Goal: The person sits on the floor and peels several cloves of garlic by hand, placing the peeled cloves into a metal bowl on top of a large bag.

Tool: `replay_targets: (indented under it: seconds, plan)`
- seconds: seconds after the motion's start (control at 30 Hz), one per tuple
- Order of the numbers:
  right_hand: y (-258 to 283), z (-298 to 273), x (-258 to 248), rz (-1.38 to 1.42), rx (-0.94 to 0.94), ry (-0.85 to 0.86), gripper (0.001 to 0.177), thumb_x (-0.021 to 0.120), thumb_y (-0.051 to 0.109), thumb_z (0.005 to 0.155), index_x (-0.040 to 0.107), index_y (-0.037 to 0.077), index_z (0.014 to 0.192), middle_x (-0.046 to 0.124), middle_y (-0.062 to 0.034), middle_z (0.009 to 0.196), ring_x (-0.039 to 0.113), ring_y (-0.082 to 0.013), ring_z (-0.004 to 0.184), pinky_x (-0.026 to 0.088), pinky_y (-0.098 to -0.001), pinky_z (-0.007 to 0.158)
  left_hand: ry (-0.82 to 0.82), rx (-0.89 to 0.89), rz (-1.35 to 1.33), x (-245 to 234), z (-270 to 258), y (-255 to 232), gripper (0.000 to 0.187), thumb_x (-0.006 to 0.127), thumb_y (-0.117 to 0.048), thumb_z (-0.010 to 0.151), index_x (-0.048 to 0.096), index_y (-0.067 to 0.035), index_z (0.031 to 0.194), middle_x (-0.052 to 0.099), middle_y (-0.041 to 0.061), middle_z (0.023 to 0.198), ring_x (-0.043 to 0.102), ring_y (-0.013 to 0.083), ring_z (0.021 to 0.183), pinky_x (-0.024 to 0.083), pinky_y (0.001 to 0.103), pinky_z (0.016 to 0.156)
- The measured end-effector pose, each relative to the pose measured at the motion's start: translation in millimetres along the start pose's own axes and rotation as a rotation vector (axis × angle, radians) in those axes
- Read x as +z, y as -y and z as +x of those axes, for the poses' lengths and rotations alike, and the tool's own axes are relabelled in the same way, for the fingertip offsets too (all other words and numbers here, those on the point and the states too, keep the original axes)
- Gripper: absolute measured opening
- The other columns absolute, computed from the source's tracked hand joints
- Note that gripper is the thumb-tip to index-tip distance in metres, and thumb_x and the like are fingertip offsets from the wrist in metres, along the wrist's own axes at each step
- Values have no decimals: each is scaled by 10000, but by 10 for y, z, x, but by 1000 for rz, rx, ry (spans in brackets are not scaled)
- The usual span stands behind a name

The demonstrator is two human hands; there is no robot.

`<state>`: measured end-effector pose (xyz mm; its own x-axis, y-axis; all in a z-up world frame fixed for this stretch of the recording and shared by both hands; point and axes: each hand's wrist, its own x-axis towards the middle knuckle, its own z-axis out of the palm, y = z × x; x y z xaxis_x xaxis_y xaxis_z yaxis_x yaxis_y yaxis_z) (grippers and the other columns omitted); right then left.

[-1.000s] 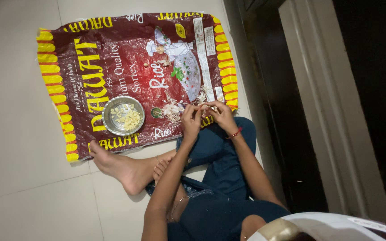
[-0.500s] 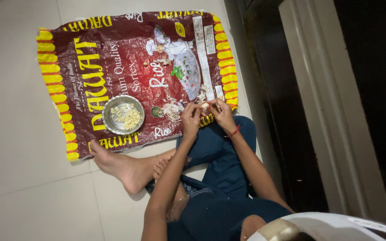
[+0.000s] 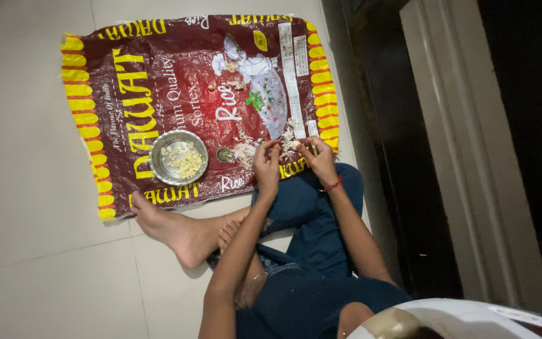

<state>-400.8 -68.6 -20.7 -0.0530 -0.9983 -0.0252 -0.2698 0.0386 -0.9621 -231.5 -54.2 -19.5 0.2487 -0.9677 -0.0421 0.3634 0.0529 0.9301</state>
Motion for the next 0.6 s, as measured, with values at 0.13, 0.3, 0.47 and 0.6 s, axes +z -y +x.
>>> replay_targets:
  seconds: [0.13,0.3,0.47,0.6]
  plan:
    - [20,0,1,-65,-33,-10,219,764,172,959,724,-4,1085,723,-25,973,656,-73,879,528,-233,794,-27,20,197,-15,-22,-31,169,662,-87,989,724,-41,1140,679,56,982,653,84,738,546,231,642]
    - [13,-8,1,-19,-10,14,230,764,179,956,710,1,1091,717,-20,983,659,-70,882,532,-231,793,7,-77,178,-12,-43,-67,187,656,-91,1002,756,-65,1158,765,69,915,663,74,712,537,230,647]
    - [-39,7,-4,-37,-19,33,234,761,182,956,706,1,1094,723,-19,987,659,-68,884,529,-230,792,13,268,398,-18,-48,-53,148,653,-86,1009,751,-29,1103,776,101,1047,743,178,920,578,309,795]
    - [-54,8,1,-26,-24,42,231,763,179,957,706,5,1098,714,-13,986,648,-66,891,526,-227,795,35,129,334,7,-39,-104,168,608,-115,1020,731,-30,1095,744,102,1100,739,208,895,601,307,750]
